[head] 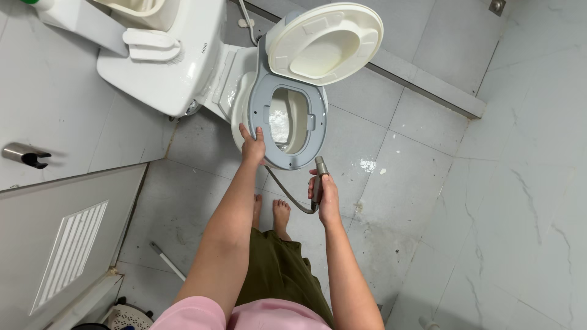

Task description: The person cleans a portable toilet seat and a small plastic container by rinsing them with a handheld sprayer, applying cleaner from a spray bottle, and scrubbing the container with a brush.

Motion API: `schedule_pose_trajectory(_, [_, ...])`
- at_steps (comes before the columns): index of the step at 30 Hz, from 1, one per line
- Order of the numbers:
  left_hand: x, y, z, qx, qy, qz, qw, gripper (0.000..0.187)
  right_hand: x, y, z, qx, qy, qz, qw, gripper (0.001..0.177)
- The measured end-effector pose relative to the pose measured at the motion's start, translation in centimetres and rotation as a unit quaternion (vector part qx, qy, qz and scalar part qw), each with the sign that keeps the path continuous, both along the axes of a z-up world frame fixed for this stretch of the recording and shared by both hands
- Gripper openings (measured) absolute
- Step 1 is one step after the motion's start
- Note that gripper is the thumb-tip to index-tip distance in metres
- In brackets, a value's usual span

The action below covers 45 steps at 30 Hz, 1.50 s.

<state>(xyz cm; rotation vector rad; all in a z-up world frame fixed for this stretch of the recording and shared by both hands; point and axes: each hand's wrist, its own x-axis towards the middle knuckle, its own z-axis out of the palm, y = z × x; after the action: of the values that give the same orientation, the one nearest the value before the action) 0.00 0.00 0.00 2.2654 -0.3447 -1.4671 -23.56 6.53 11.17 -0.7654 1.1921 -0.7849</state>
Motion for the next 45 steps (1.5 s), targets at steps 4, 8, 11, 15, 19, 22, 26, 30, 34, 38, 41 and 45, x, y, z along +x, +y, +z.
schedule_pose_trajectory(4, [0.5,0.2,-1.5,-0.01,0.023,0.028,0.999,0.082,0.5,-0.6,-0.1,-0.008,-0.004,0.004,1.0,0.05])
schedule_pose_trajectory(8, [0.9,0.4,-3.3,-0.041,0.046,0.066,0.996,0.08,0.8,-0.7,-0.5,-0.012,0.003,0.004,1.0,0.051])
schedule_pose_trajectory(11, [0.7,0.2,-4.7,-0.054,0.056,0.092,0.993,0.079,0.9,-0.8,-1.0,-0.015,0.005,0.0,1.0,0.052])
schedule_pose_trajectory(15, [0.5,-0.3,-6.0,-0.066,0.086,0.138,0.984,0.078,0.8,-1.1,-1.7,-0.014,0.005,-0.002,1.0,0.053])
schedule_pose_trajectory(19, [0.4,-0.7,-7.2,-0.071,0.11,0.159,0.978,0.076,0.9,-2.0,-2.1,-0.016,0.016,-0.005,1.0,0.053])
schedule_pose_trajectory(22, [0.5,-0.8,-8.4,-0.089,0.129,0.166,0.973,0.072,1.4,-2.7,-2.2,-0.021,0.013,-0.002,1.0,0.053])
schedule_pose_trajectory(26, [0.5,-1.3,-9.8,-0.078,0.101,0.18,0.975,0.07,2.2,-3.4,-1.8,-0.026,0.024,0.014,0.999,0.053])
schedule_pose_trajectory(30, [1.2,-0.9,-10.4,-0.051,0.09,0.197,0.975,0.066,2.8,-3.5,-1.4,-0.027,0.037,0.021,0.999,0.055])
schedule_pose_trajectory(34, [1.7,-0.7,-10.2,-0.045,0.065,0.197,0.977,0.064,2.8,-3.6,-1.4,-0.028,0.039,0.024,0.999,0.056])
schedule_pose_trajectory(38, [2.0,-0.7,-9.9,-0.044,0.055,0.205,0.976,0.062,2.6,-3.5,-1.7,-0.024,0.026,0.02,0.999,0.057])
schedule_pose_trajectory(41, [2.2,-0.9,-10.0,-0.047,0.026,0.203,0.978,0.059,2.3,-3.4,-1.8,-0.025,0.027,0.024,0.999,0.057])
schedule_pose_trajectory(45, [2.7,-0.8,-11.6,-0.05,-0.005,0.197,0.979,0.055,2.0,-3.4,-1.9,-0.031,0.016,0.027,0.999,0.057])
